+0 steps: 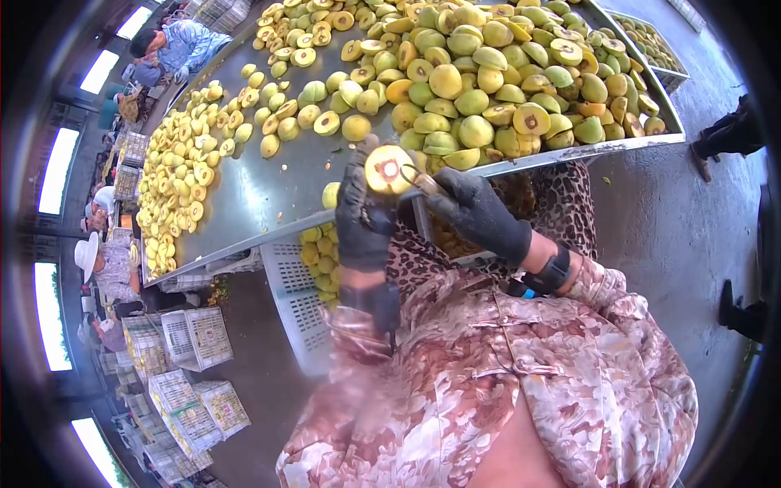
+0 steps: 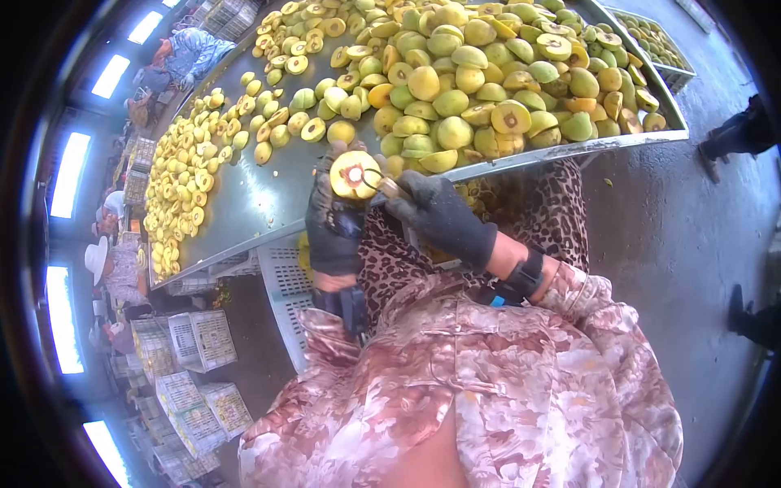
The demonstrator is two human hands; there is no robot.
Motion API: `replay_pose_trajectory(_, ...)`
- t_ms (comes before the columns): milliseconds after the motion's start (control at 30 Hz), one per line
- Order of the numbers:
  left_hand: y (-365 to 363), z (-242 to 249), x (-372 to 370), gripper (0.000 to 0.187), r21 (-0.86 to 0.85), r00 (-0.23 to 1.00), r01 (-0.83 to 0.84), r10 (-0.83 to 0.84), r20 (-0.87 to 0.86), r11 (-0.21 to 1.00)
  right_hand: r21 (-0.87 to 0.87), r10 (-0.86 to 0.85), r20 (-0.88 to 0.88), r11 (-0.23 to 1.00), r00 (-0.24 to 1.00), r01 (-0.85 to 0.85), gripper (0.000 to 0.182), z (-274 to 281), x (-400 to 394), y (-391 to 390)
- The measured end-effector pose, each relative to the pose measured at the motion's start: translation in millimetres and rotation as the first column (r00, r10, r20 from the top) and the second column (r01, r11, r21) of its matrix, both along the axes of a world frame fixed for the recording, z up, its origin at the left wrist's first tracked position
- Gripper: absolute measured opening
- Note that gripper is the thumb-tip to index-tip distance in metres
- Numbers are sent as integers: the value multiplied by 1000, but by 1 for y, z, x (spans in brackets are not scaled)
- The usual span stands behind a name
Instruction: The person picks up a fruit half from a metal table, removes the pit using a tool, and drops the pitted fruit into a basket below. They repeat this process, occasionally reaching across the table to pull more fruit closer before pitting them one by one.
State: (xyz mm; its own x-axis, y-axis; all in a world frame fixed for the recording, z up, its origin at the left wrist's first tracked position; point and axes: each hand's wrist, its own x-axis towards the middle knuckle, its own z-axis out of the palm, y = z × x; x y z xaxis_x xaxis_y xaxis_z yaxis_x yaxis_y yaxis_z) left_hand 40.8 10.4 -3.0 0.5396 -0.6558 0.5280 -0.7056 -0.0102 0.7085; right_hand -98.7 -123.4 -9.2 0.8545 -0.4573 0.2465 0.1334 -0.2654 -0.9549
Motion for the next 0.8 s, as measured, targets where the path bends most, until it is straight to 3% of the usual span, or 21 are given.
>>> replay_pose_trajectory(33, -3, 8, -14, 47, -124, 950, 60, -95, -296, 990, -61, -27, 34, 998, 999, 29, 24, -5, 3, 0)
replay_pose_trajectory(67, -6, 20, -28, 48, -257, 806, 80, -214, -551, 963, -7, -31, 31, 999, 999, 31, 24, -9, 4, 0)
replay_pose_trajectory(133, -11, 29, -48, 51, -393, 578, 30, -337, -743, 919, 99, -47, 22, 994, 999, 44, 24, -14, 2, 1)
replay_pose_trajectory(367, -20, 17, -55, 46, -380, 683, 11, -285, -673, 925, -14, -88, 112, 996, 990, 91, 20, -8, -9, 6)
replay_pose_trajectory(433, -23, 16, -54, 41, -457, 587, -7, -366, -722, 890, 32, -70, 50, 997, 996, 69, 18, -2, -11, 5)
replay_pose_trajectory(500, -27, 16, -57, 41, -597, 304, -127, -542, -783, 792, -1, -79, 51, 997, 996, 79, 19, -3, -10, 7)
replay_pose_trajectory(633, -33, 20, -51, 42, -610, 149, -256, -593, -791, 750, -93, -27, 139, 995, 990, 40, 19, -8, -10, 15)
replay_pose_trajectory(733, -34, 18, -46, 42, -635, 253, -178, -589, -768, 751, -121, -9, 153, 992, 988, 28, 18, -7, -12, 15)
replay_pose_trajectory(800, -34, 23, -49, 43, -548, 242, -249, -497, -834, 799, -93, 57, 143, 995, 988, -44, 16, -9, -15, 12)
